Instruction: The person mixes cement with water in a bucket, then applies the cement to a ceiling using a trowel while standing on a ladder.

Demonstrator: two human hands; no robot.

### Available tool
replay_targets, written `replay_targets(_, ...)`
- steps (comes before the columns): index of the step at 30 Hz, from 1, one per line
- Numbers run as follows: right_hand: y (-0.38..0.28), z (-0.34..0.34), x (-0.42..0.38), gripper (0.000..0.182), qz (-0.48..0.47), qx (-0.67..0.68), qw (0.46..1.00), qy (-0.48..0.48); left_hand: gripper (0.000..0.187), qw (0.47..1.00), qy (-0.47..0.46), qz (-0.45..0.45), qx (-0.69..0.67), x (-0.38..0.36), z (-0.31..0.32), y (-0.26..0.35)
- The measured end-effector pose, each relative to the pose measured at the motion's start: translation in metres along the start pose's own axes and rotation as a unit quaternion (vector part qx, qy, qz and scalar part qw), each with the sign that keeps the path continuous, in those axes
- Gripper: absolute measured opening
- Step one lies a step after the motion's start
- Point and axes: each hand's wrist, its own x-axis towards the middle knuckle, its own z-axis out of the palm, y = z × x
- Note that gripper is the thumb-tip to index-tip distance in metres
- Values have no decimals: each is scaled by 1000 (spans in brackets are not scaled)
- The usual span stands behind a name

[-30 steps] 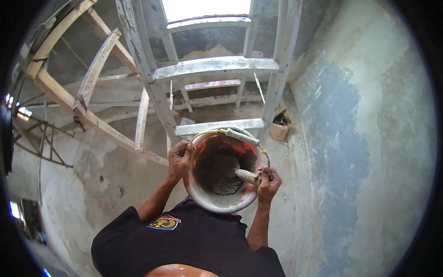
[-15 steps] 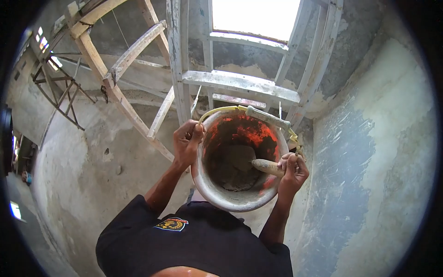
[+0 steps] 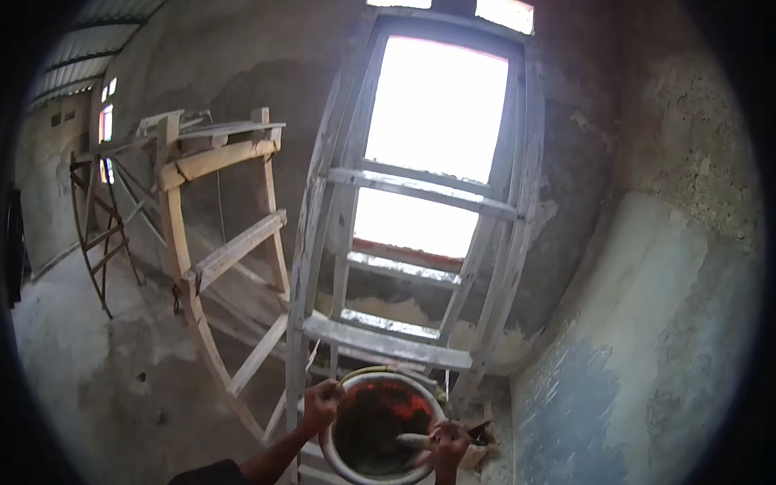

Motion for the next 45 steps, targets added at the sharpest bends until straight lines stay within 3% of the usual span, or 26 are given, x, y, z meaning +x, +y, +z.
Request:
replay_targets(3,24,-13,16,16,-2,-80,996,-39,17,1000,20,-13,-6,11,0,-19)
replay_targets(11,25,6,32,20,-25,-72,997,-22,17,997,21,-9,79,39,-1,-54)
replay_targets(16,24,16,21,24,-17,-69,997,-15,15,992,5,73,100,46,-5,-58)
replay_targets(18,26,18,16,25,-15,-64,998,-13,12,983,4,83,166,47,-8,-58)
replay_targets(20,24,14,20,21,101,-136,985,-31,11,983,3,101,156,49,-9,-71)
replay_targets(21,21,16,21,21,95,-135,986,-30,10,983,3,116,143,52,-7,-74)
replay_targets(22,20,16,19,23,69,-132,988,-36,9,961,-3,168,218,53,-9,-77)
replay_targets(24,20,17,17,27,37,-135,989,-38,9,974,-3,130,186,51,-7,-73)
replay_targets(25,140,-15,62,27,38,-134,990,-34,10,984,-3,85,156,46,-8,-71)
replay_targets(26,203,-35,64,28,-53,-270,961,-2,10,984,-6,85,157,51,-8,-77)
replay_targets(27,181,13,61,29,-142,-399,905,29,10,980,-3,103,170,51,-7,-84)
replay_targets(28,128,-10,45,29,-140,-399,906,31,10,976,1,120,184,50,-8,-87)
replay_targets(30,16,21,11,30,43,-159,986,-6,11,983,-7,97,155,44,-8,-80)
replay_targets(33,22,19,11,32,8,-138,990,-11,11,994,-15,84,68,43,-7,-83)
replay_targets(35,27,21,16,31,41,-141,989,-2,12,996,-19,90,10,47,-8,-89)
replay_targets(37,26,19,14,31,73,-145,987,6,11,987,-8,123,106,46,-10,-84)
replay_targets(38,23,18,13,31,59,-150,987,1,11,987,-9,120,107,47,-9,-90)
replay_targets(40,19,19,10,31,48,-155,987,-3,11,957,16,213,194,49,-6,-99)
replay_targets(43,11,26,5,31,23,-127,992,2,12,938,37,248,241,46,-8,-89)
replay_targets(44,6,30,2,30,28,-79,996,24,12,937,33,249,242,46,-8,-83)
replay_targets(45,3,31,-2,28,34,-31,998,46,12,957,35,196,211,44,-8,-76)
